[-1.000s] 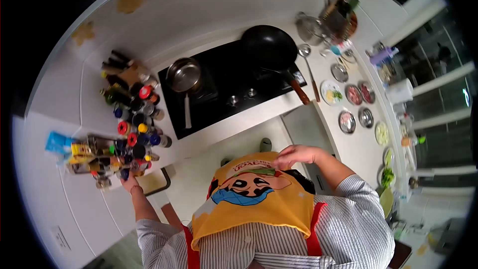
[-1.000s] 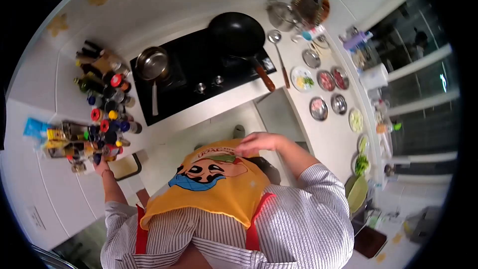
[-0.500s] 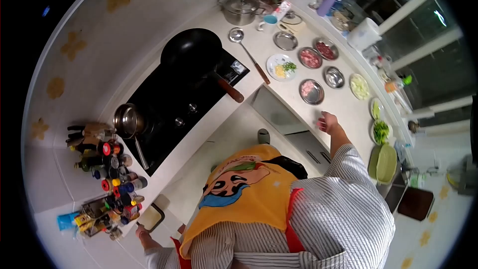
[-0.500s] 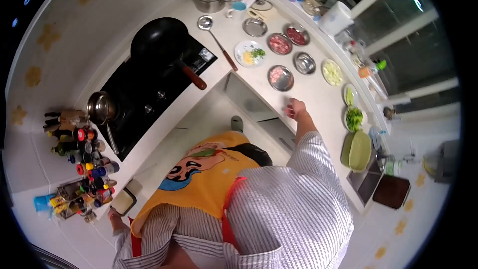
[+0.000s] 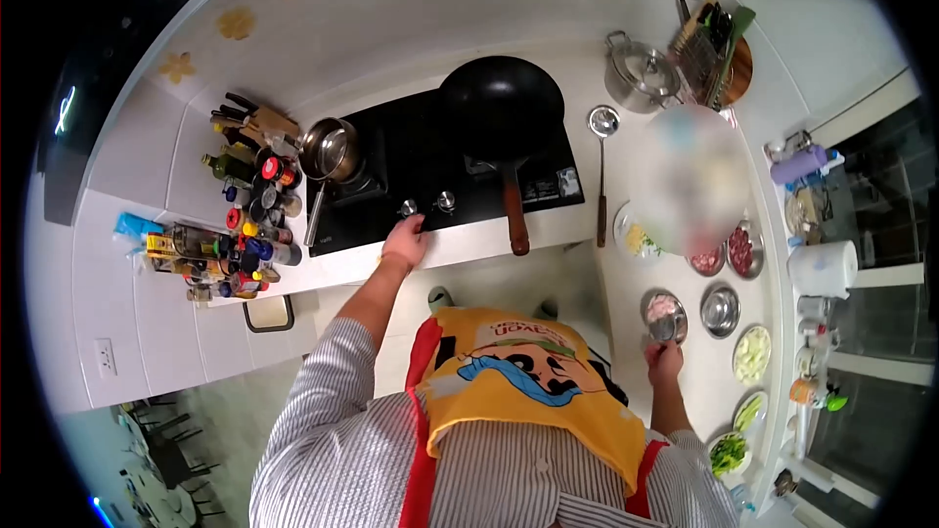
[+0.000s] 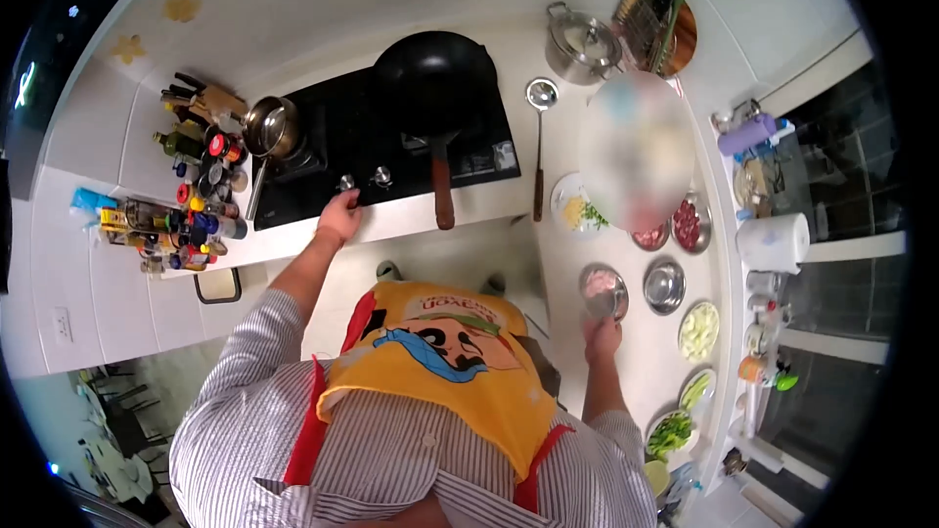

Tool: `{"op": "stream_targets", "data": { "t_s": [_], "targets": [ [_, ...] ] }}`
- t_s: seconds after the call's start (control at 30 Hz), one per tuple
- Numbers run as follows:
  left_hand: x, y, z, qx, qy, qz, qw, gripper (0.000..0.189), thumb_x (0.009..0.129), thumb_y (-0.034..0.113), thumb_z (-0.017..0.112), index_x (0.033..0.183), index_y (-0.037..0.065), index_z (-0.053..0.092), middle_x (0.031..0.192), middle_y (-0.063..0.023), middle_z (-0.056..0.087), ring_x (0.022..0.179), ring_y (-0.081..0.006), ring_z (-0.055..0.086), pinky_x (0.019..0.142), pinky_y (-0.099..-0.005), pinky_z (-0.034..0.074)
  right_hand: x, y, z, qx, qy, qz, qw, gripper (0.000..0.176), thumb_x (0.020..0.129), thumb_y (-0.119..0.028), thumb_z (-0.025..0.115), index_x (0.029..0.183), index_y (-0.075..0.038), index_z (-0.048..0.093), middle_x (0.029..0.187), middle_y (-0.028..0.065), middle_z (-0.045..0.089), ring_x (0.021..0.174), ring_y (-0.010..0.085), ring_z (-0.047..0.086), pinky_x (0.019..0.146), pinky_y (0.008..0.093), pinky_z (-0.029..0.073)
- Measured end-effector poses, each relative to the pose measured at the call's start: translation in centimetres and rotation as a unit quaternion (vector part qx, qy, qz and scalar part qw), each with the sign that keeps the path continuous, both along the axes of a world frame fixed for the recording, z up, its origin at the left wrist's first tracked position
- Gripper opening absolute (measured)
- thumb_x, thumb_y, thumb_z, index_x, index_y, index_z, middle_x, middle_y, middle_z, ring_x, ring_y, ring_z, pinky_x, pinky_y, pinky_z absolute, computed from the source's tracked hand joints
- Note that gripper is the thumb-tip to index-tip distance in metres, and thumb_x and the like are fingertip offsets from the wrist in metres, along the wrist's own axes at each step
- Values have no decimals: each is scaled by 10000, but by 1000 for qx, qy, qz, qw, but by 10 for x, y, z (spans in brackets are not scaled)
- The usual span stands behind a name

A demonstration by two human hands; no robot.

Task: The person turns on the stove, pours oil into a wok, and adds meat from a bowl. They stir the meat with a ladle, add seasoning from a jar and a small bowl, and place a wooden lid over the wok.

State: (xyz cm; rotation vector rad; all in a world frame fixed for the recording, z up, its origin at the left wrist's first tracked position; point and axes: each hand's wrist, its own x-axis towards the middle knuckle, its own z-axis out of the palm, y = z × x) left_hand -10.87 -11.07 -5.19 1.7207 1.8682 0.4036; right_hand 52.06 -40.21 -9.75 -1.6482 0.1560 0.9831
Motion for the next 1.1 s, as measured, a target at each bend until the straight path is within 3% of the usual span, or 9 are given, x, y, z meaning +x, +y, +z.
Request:
{"op": "stream_targets", "data": {
  "t_s": [0.17,0.33,0.47,0.6,0.67,0.73,0.93,1.0,1.1],
  "targets": [
    [58,74,13,22,152,-73,985,613,914,261,679,1490,196,480,1369,-171,581,1242,-378,597,1048,-447,507,-45,48,101,36,-149,85,985,82,994,-145,492,969,-75,528,671,24,527,479,140,519,402,281,409],
    [58,112,-22,-71,235,-150,958,519,938,363,699,1361,78,603,1347,-199,624,1120,-397,672,978,-438,552,-109,145,182,108,-244,185,946,324,961,-71,485,1268,-22,575,793,63,630,458,101,506,406,270,411],
    [52,121,32,-188,190,-159,950,569,964,467,662,1328,33,611,1274,-226,677,1100,-400,687,972,-441,551,-164,236,214,150,-398,266,865,335,959,-88,513,1270,24,572,760,93,664,483,135,580,424,305,442],
    [46,98,25,-139,154,-63,976,604,973,541,608,1230,-2,674,1182,-222,721,1093,-363,701,940,-436,566,-215,335,239,93,-532,347,767,385,941,-165,568,1278,22,565,690,152,671,570,239,680,557,390,538],
    [16,71,29,-97,42,-143,984,602,960,543,604,1266,30,681,1263,-245,684,1131,-411,675,1013,-443,518,-245,379,247,111,-483,361,790,383,930,-163,559,1281,-9,575,746,222,695,672,358,718,642,461,563],
    [-17,37,4,-75,-2,-234,969,610,949,511,604,1291,10,660,1263,-217,690,1174,-395,651,1036,-419,504,-255,429,229,116,-586,393,700,412,925,-170,546,1310,-26,576,802,284,694,774,465,700,712,544,555],
    [-90,-91,-1,-220,-52,4,974,546,919,394,684,1314,19,653,1093,-193,757,966,-282,744,911,-359,571,-306,528,211,81,-661,494,560,596,911,-186,577,1475,-33,462,896,302,700,858,513,673,792,583,546],
    [-115,-150,-58,-221,-81,104,966,519,923,347,685,1320,14,646,1074,-201,759,932,-259,750,879,-356,584,-313,550,198,84,-701,521,480,570,939,-230,586,1447,8,487,831,302,690,793,495,676,727,583,546],
    [-123,-233,-83,-301,-196,253,898,491,916,310,669,1282,-17,652,1020,-190,765,868,-258,756,803,-377,594,-323,567,189,64,-709,571,409,635,954,-227,580,1520,-12,386,855,276,709,790,464,693,724,568,553]
  ]
}}
